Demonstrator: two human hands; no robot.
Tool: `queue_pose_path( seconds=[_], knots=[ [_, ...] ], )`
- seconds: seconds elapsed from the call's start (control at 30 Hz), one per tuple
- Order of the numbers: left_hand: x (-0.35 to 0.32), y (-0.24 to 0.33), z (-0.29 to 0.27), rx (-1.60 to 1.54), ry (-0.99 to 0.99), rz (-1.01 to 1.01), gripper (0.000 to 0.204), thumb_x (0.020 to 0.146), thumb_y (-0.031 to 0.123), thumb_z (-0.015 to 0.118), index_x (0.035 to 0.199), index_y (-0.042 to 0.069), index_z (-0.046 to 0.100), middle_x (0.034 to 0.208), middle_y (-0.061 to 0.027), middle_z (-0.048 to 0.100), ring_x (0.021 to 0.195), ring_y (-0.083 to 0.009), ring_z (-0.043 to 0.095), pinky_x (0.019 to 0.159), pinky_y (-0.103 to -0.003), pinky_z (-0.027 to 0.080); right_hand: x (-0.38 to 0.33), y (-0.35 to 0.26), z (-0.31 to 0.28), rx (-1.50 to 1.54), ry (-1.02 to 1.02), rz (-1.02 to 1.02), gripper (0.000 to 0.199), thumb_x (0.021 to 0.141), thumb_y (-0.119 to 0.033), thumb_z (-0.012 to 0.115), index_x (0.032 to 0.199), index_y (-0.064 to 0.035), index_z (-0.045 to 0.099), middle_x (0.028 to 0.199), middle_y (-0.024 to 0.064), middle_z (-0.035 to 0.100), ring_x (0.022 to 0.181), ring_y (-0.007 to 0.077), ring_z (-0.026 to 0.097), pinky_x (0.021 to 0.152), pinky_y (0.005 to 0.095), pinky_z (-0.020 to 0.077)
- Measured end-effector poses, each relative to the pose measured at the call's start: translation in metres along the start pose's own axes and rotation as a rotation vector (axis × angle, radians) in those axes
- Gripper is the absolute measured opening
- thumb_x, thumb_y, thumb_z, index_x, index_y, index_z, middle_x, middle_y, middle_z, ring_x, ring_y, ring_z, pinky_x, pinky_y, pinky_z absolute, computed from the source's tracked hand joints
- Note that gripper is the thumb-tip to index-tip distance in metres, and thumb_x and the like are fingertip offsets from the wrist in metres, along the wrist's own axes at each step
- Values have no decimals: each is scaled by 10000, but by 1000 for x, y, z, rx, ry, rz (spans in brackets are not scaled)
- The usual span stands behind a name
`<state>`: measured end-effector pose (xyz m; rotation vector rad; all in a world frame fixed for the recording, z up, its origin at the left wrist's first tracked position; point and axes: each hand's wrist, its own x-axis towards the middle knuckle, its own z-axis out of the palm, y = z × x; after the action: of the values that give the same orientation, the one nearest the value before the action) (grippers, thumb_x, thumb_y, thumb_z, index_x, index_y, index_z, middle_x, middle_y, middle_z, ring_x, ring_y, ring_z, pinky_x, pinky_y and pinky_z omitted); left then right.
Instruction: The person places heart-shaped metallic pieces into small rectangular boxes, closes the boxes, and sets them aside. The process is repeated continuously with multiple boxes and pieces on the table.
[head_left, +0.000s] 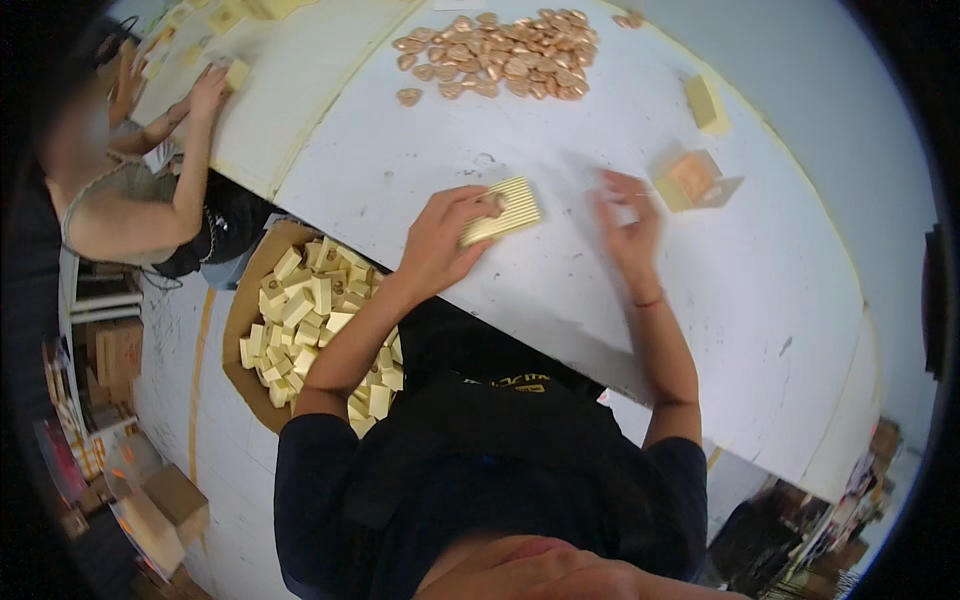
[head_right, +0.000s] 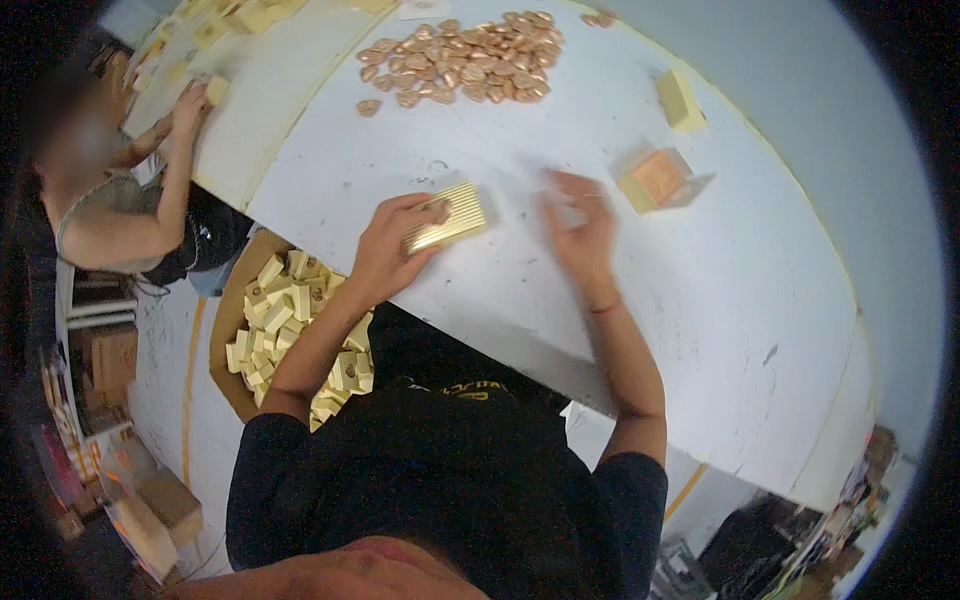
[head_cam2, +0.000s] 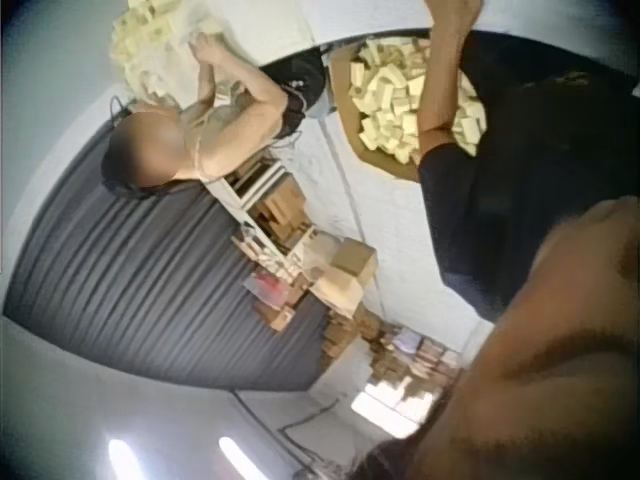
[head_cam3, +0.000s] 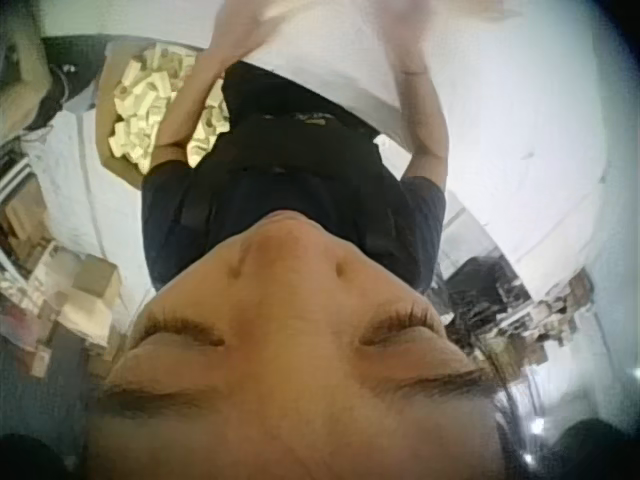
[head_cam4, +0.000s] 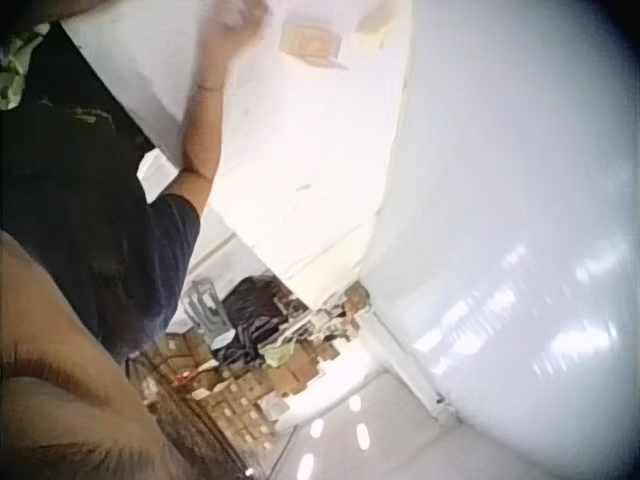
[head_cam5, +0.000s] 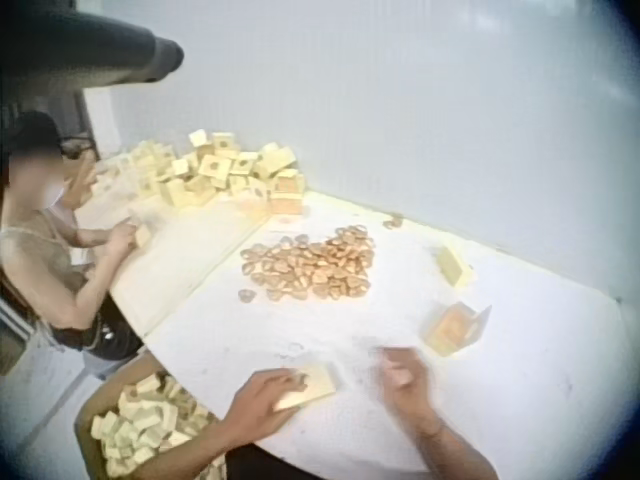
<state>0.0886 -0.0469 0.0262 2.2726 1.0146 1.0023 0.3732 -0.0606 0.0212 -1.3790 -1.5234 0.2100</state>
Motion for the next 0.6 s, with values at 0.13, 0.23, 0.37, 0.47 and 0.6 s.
queue_pose_path(
  seconds=[0.13, 0.23, 0.37, 0.47, 0.6],
  knots=[
    [-91, -9, -57, 52, 422, -262, 538, 742, 7, 726, 1255, 43, 567, 1314, -166, 538, 1233, -322, 505, 1031, -435, 423, 16, 37, -72, -99, 44, 448, 617, 896, -256, 728, 1387, 7, 463, 643, 96, 679, 573, 141, 637, 558, 291, 499],
    [-170, -11, -106, 427, 521, -514, 615, 723, 0, 720, 1311, 48, 547, 1389, -199, 475, 1312, -363, 432, 1104, -459, 340, 16, 51, -93, -463, -79, 478, 525, 875, -324, 750, 1252, 3, 586, 654, 106, 674, 578, 179, 645, 579, 289, 504],
    [-204, -8, -105, 638, 500, -674, 565, 769, 54, 761, 1303, 73, 577, 1442, -210, 438, 1346, -383, 408, 1106, -473, 331, 24, 29, -83, -487, -39, 367, 357, 847, -347, 780, 954, -13, 712, 755, 117, 684, 645, 192, 650, 619, 292, 514],
    [-150, -7, -69, 267, 453, -570, 631, 752, 78, 812, 1322, 32, 546, 1490, -198, 414, 1371, -368, 398, 1125, -461, 321, 10, 3, -37, -49, -195, 133, 129, 830, -103, 777, 882, -18, 697, 865, 59, 710, 716, 141, 632, 647, 267, 499],
    [-46, -5, -24, -108, 109, -287, 1189, 631, 267, 909, 1545, 12, 192, 1554, -218, 308, 1403, -390, 339, 1170, -475, 247, 9, -28, 25, 184, -670, -91, 110, 837, -141, 760, 891, -70, 696, 800, 57, 681, 728, 151, 617, 659, 295, 487]
  ],
)
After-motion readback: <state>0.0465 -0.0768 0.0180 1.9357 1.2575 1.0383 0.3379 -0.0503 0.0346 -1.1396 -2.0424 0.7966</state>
